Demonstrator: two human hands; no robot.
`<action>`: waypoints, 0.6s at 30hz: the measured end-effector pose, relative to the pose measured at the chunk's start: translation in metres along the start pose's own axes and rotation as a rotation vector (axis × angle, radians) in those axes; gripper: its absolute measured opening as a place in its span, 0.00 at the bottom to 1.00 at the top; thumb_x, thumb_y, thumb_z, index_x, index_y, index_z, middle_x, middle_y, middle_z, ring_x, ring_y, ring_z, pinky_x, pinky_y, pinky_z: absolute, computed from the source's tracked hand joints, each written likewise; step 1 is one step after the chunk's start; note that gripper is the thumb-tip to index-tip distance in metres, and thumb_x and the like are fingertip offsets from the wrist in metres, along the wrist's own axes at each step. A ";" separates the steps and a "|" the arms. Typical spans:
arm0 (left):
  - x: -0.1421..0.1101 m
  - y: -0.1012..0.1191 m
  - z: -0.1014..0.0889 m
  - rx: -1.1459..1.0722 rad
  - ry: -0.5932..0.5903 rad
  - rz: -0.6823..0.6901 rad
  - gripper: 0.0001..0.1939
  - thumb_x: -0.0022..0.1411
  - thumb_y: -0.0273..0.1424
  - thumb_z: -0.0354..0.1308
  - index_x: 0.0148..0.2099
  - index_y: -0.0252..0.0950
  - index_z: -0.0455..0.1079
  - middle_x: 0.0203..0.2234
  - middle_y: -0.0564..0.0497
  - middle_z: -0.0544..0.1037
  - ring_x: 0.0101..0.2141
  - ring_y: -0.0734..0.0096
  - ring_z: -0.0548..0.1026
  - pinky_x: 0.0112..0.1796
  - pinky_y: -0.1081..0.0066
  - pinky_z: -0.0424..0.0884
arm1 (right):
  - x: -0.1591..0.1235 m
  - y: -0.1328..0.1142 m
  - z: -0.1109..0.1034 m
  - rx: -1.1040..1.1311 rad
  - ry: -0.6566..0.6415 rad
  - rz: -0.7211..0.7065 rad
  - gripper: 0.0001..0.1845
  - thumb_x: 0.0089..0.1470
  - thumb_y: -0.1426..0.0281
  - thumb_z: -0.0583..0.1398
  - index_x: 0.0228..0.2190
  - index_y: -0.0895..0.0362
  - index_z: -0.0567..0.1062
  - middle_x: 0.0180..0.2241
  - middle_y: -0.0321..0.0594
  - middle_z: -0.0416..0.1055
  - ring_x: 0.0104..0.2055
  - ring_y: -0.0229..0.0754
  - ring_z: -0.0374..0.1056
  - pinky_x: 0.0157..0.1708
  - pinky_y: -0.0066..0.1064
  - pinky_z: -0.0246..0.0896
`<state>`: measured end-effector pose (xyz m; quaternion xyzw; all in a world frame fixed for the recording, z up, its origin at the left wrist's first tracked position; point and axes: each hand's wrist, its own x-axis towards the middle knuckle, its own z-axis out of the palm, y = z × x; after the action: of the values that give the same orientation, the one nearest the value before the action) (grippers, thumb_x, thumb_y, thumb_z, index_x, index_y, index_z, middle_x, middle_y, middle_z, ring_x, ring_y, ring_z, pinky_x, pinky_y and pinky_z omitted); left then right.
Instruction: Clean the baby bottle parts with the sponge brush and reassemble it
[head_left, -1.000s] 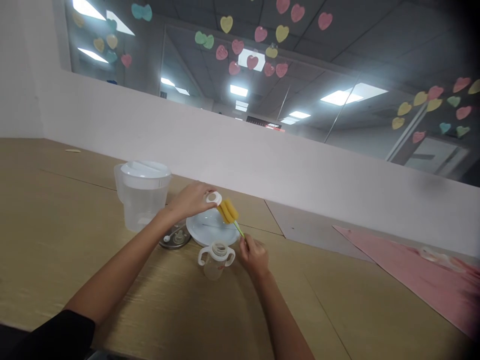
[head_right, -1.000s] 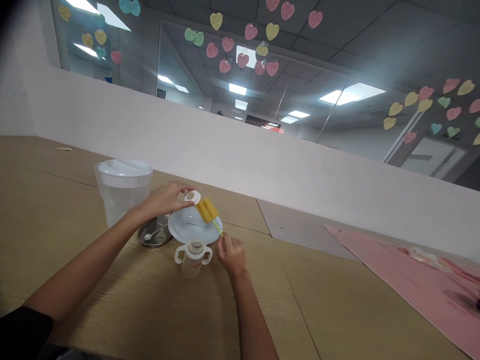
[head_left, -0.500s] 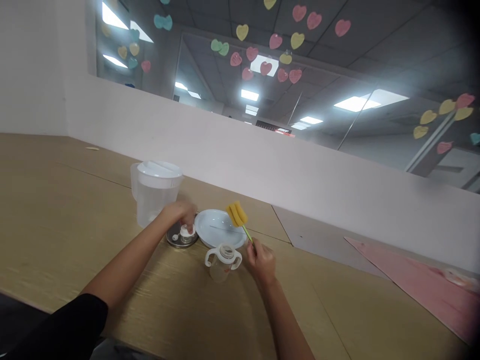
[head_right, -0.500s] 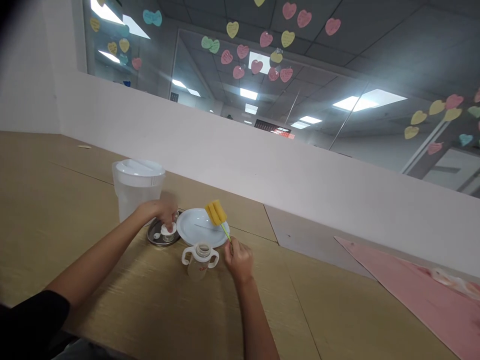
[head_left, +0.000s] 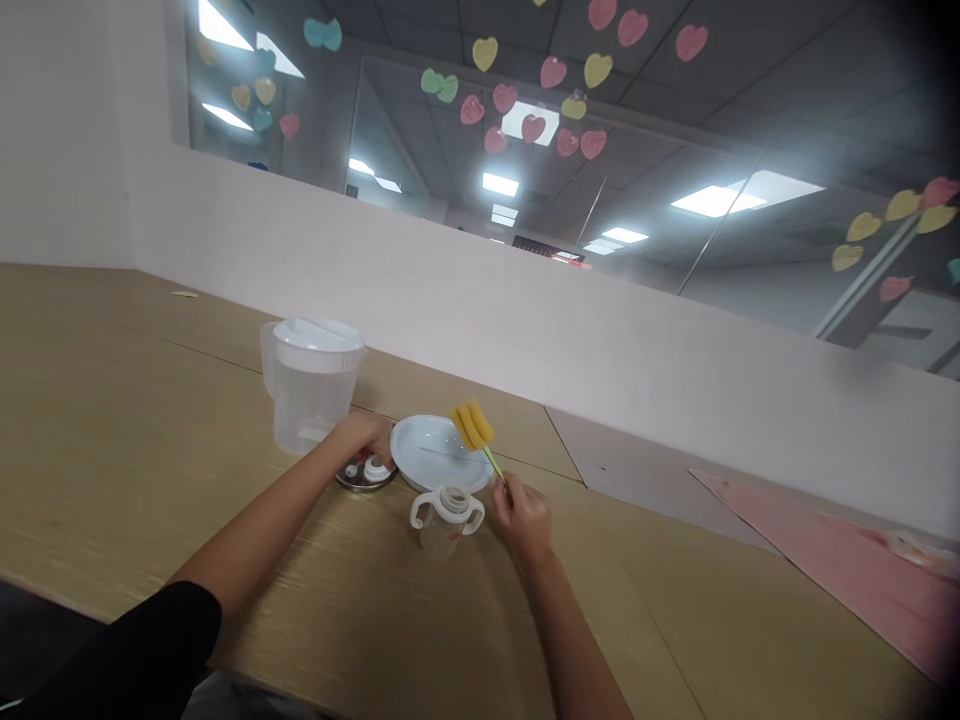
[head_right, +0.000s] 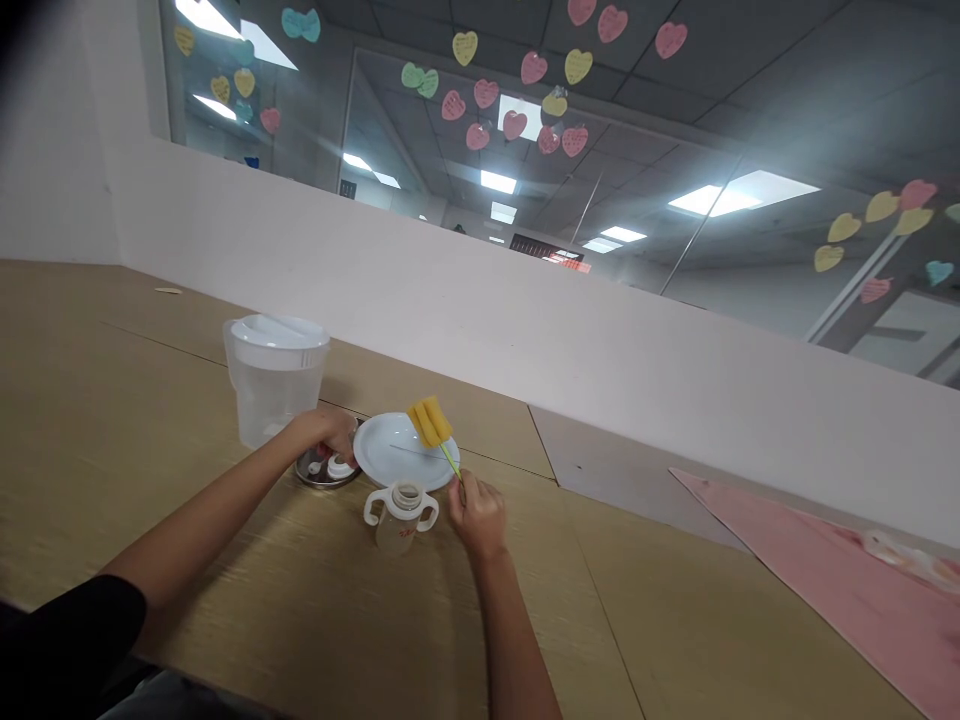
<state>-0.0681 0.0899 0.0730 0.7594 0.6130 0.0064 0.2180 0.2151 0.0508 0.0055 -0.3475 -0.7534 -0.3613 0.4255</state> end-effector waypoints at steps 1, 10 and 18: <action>-0.001 0.001 -0.001 0.020 -0.023 -0.033 0.14 0.34 0.37 0.68 0.22 0.33 0.72 0.14 0.45 0.74 0.21 0.60 0.74 0.26 0.66 0.72 | 0.000 0.000 0.000 0.001 -0.003 0.002 0.14 0.60 0.70 0.50 0.26 0.59 0.71 0.14 0.31 0.61 0.16 0.32 0.56 0.21 0.25 0.47; -0.043 0.017 -0.038 0.210 0.082 0.046 0.29 0.41 0.39 0.66 0.46 0.31 0.71 0.42 0.39 0.77 0.41 0.53 0.74 0.39 0.66 0.69 | -0.003 0.001 0.001 -0.013 -0.041 0.046 0.14 0.60 0.70 0.50 0.27 0.59 0.72 0.14 0.32 0.63 0.17 0.32 0.57 0.21 0.25 0.46; -0.071 0.096 0.017 0.336 0.062 0.543 0.29 0.38 0.36 0.68 0.45 0.37 0.68 0.41 0.47 0.76 0.40 0.58 0.73 0.37 0.70 0.67 | -0.002 0.000 -0.002 -0.010 -0.054 0.047 0.15 0.60 0.70 0.49 0.27 0.59 0.71 0.14 0.33 0.63 0.18 0.32 0.59 0.21 0.25 0.48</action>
<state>0.0080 0.0033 0.1087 0.9201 0.3867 -0.0136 0.0611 0.2163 0.0486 0.0043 -0.3766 -0.7546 -0.3455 0.4116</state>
